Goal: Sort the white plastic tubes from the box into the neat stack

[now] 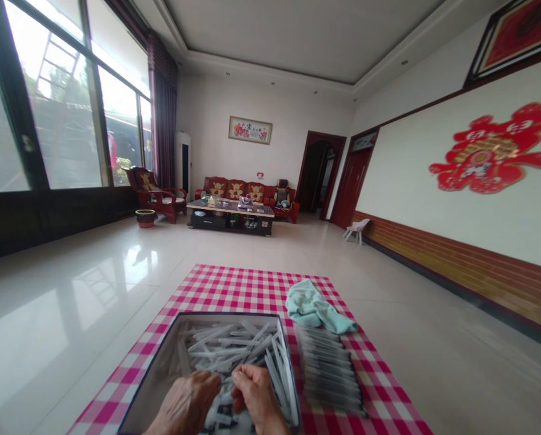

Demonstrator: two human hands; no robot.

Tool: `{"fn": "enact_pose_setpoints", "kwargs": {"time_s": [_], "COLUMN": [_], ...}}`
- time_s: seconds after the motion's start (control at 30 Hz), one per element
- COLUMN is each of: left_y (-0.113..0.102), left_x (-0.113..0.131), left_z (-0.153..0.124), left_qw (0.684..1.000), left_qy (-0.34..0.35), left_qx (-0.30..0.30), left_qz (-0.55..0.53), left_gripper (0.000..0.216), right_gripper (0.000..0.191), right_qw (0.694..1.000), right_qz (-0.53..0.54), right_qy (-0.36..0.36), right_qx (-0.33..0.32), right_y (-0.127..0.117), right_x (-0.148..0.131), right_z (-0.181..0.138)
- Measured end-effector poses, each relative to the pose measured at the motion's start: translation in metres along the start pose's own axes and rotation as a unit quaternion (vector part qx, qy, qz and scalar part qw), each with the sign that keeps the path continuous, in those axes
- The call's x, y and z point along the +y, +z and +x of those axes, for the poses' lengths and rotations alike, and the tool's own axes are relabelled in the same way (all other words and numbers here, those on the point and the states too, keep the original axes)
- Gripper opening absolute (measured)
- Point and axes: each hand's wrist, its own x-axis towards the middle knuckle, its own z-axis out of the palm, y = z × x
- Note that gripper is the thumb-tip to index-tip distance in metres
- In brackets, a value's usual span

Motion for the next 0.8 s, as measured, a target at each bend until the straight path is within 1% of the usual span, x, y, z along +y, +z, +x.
{"fn": "enact_pose_setpoints", "kwargs": {"time_s": [0.23,0.37,0.5,0.57,0.67,0.73,0.8], "left_y": [0.002,0.003,0.005,0.009,0.02,0.03,0.039], "left_x": [0.005,0.009,0.01,0.009,0.006,0.002,-0.002], "left_z": [0.011,0.014,0.014,0.014,0.013,0.012,0.012], "left_qw": [0.999,1.0,1.0,1.0,0.999,0.995,0.987], "left_qy": [-0.007,-0.006,0.003,-0.001,-0.001,0.012,0.024], "left_qx": [-0.031,-0.022,-0.006,0.012,0.049,0.099,0.155], "left_qz": [-0.004,-0.013,-0.016,-0.016,-0.017,-0.018,-0.03], "left_gripper": [0.022,0.021,0.021,0.022,0.023,0.024,0.03], "right_gripper": [0.024,0.022,0.023,0.024,0.027,0.029,0.04], "right_qw": [0.998,0.993,0.992,0.991,0.985,0.981,0.984], "right_qz": [0.054,0.104,0.111,0.119,0.163,0.186,0.169], "right_qy": [0.02,0.04,0.04,0.039,0.039,0.032,0.021], "right_qx": [0.033,0.038,0.037,0.046,0.049,0.036,0.05], "right_y": [-0.004,-0.006,-0.006,-0.006,-0.004,-0.003,-0.002], "right_x": [0.0,0.003,0.005,0.006,0.009,0.008,0.005], "right_z": [0.001,0.002,0.004,0.006,0.008,0.008,0.006]}}
